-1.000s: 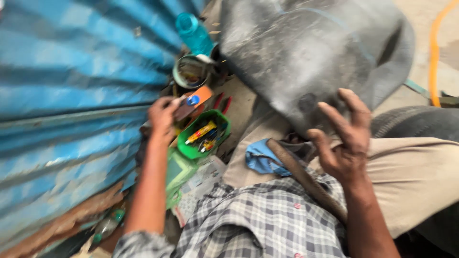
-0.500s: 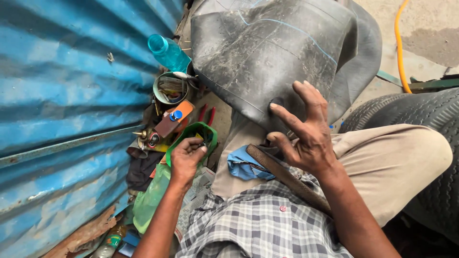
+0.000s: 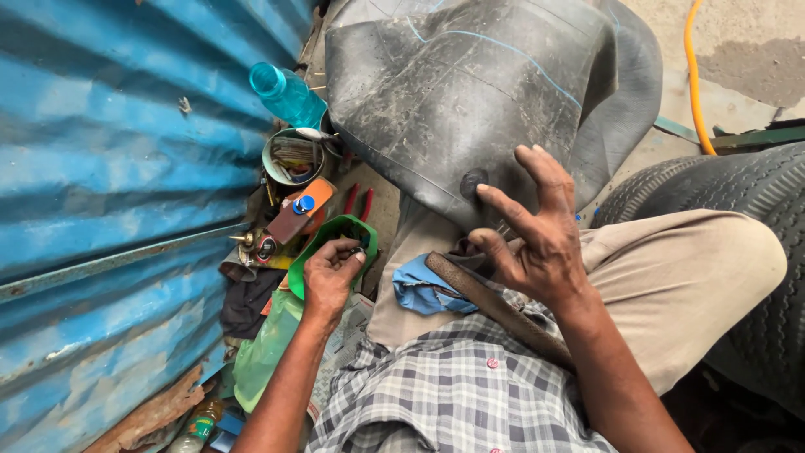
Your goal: Patching a puncture on a bicycle inner tube using a file, glue, and a patch.
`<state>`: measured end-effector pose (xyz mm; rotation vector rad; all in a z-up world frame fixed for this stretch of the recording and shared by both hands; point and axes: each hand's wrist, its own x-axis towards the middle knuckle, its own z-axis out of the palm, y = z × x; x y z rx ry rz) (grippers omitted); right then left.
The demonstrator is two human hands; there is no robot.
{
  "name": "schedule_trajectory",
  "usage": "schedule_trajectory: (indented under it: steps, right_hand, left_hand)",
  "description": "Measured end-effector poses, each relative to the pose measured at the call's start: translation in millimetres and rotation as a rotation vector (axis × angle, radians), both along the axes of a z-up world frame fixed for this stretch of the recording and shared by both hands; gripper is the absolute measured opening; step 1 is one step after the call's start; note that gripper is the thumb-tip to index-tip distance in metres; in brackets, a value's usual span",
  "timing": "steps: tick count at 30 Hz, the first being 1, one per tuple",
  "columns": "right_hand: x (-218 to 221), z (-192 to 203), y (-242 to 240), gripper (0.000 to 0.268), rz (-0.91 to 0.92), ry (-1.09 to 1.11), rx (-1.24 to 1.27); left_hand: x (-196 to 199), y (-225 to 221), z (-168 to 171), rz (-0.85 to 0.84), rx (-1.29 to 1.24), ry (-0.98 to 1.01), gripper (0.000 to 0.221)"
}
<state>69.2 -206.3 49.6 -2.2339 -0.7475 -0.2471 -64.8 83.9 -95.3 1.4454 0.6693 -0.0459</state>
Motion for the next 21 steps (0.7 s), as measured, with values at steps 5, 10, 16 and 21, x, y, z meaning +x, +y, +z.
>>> schedule_trajectory:
  steps: [5, 10, 16, 21]
  right_hand:
    - [7, 2, -2, 0.05, -0.012, -0.047, -0.057]
    - [1, 10, 5, 0.046, 0.058, -0.021, -0.022]
    - [13, 8, 11, 0.046, 0.059, -0.045, -0.039]
    - [16, 5, 3, 0.046, -0.002, -0.038, -0.07]
  left_hand:
    - [-2, 0, -3, -0.002, 0.006, 0.018, 0.024]
    - [2, 1, -2, 0.021, -0.014, 0.015, 0.024]
    - [3, 1, -5, -0.001, 0.025, 0.01, 0.023]
    - [4, 2, -6, 0.001, 0.01, 0.031, 0.023]
